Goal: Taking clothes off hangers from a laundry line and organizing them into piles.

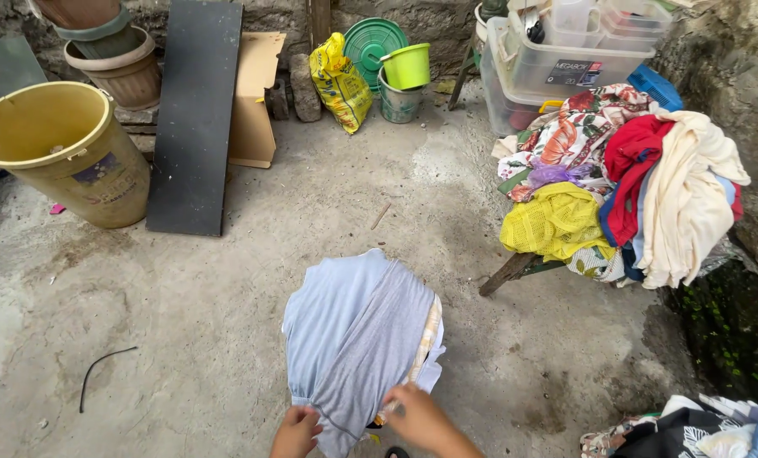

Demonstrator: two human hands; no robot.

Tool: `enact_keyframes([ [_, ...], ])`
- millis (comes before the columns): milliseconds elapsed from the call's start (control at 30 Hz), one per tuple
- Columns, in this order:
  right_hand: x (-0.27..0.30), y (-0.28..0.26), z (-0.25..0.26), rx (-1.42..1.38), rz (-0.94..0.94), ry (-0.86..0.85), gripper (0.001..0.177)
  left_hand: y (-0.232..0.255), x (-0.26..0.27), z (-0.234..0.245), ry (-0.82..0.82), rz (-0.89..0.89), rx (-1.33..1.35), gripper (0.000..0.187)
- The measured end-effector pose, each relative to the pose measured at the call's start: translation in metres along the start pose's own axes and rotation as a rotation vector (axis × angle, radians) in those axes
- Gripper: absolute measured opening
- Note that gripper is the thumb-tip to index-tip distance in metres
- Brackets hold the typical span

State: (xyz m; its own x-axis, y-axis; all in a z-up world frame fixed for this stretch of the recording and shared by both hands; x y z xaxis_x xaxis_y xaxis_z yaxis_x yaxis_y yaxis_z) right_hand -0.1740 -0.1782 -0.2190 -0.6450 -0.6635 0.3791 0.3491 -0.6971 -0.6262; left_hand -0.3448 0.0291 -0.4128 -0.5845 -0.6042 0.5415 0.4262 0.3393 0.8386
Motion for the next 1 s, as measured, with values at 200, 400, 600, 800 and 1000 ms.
enact_keyframes([
  [200,0.038,-0.016,0.073,-0.340,-0.246,0.210,0.020,0.123,0.066,-0.051,-0.272,-0.337,-0.013,0.011],
  [400,0.125,-0.021,0.045,-0.619,-0.342,0.355,0.018,0.177,0.146,-0.067,-0.459,-0.607,-0.052,0.011],
  [600,0.234,0.010,0.035,-0.757,-0.268,0.503,0.025,0.087,0.119,-0.111,-0.522,-0.550,0.007,0.014],
  [800,0.380,0.049,0.077,-0.941,-0.274,0.832,0.029,0.043,0.160,-0.231,-0.799,-0.602,0.132,0.025],
  [1000,0.548,0.057,0.116,-0.937,-0.247,1.167,0.027,0.019,0.258,-0.393,-1.146,-0.760,0.200,0.023],
])
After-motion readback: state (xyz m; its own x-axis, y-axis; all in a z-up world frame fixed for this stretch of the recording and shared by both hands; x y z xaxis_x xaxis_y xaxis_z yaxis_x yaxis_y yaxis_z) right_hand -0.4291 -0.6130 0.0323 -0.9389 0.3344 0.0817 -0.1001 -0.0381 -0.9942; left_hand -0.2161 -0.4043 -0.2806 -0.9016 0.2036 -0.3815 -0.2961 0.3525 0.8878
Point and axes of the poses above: each hand's wrist, its own x-axis away from the middle knuckle, its own z-axis out of the back of the hand, y = z × x, the point moved 10 cm from there along -x, towards the middle knuckle, and after that the axes turned 15 degrees about -z, right-handed, at the moved point
